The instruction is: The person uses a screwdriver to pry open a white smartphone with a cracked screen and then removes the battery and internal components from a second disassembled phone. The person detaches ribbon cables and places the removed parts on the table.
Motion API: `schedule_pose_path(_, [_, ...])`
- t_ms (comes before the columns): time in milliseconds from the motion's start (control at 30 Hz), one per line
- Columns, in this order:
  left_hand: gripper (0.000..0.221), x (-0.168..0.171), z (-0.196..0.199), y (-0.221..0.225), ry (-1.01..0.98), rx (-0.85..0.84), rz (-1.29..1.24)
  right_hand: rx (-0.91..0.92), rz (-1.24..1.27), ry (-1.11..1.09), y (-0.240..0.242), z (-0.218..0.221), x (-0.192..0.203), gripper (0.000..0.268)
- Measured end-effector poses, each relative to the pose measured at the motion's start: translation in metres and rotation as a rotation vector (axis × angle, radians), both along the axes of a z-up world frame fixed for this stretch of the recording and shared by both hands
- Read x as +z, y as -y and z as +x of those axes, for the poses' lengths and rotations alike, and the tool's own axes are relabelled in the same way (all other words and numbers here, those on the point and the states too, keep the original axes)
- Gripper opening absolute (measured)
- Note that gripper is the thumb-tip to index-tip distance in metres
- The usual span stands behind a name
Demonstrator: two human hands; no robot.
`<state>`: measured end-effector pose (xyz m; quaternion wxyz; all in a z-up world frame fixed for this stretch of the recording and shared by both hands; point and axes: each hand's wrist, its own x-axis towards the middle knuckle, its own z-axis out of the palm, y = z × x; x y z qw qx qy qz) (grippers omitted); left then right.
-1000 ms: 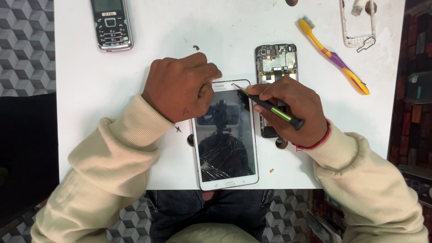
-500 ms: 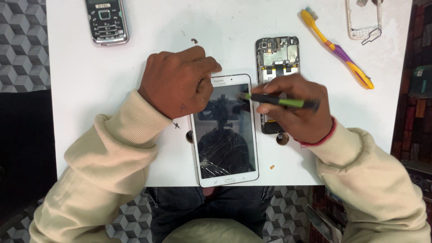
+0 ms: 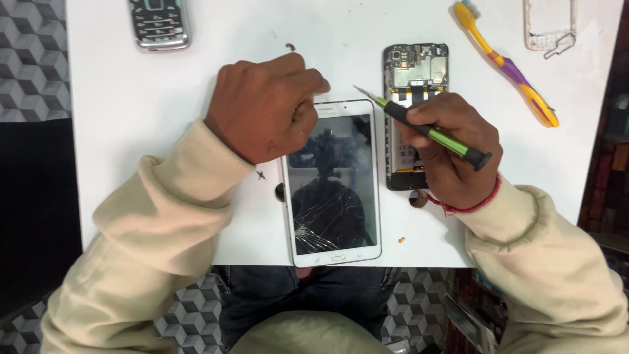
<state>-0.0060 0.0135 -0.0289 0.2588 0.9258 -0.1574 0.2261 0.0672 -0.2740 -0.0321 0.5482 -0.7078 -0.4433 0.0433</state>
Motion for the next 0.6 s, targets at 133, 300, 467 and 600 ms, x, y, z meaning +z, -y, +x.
schedule_pose_path(133, [0.023, 0.001, -0.001, 0.000, -0.018, 0.009, 0.030, -0.079, -0.029, 0.090, 0.006, 0.000, 0.002, 0.025])
schedule_pose_path(300, [0.018, 0.000, -0.004, 0.002, -0.032, 0.038, 0.054, -0.074, -0.002, 0.183, 0.010, 0.001, 0.003, 0.028])
schedule_pose_path(467, [0.011, 0.000, -0.004, 0.003, 0.014, 0.086, 0.071, -0.005, -0.022, 0.243, 0.006, 0.003, 0.009, 0.023])
schedule_pose_path(600, [0.009, 0.001, -0.002, 0.000, 0.004, 0.115, 0.081, -0.038, -0.107, 0.250, 0.010, -0.002, 0.017, 0.023])
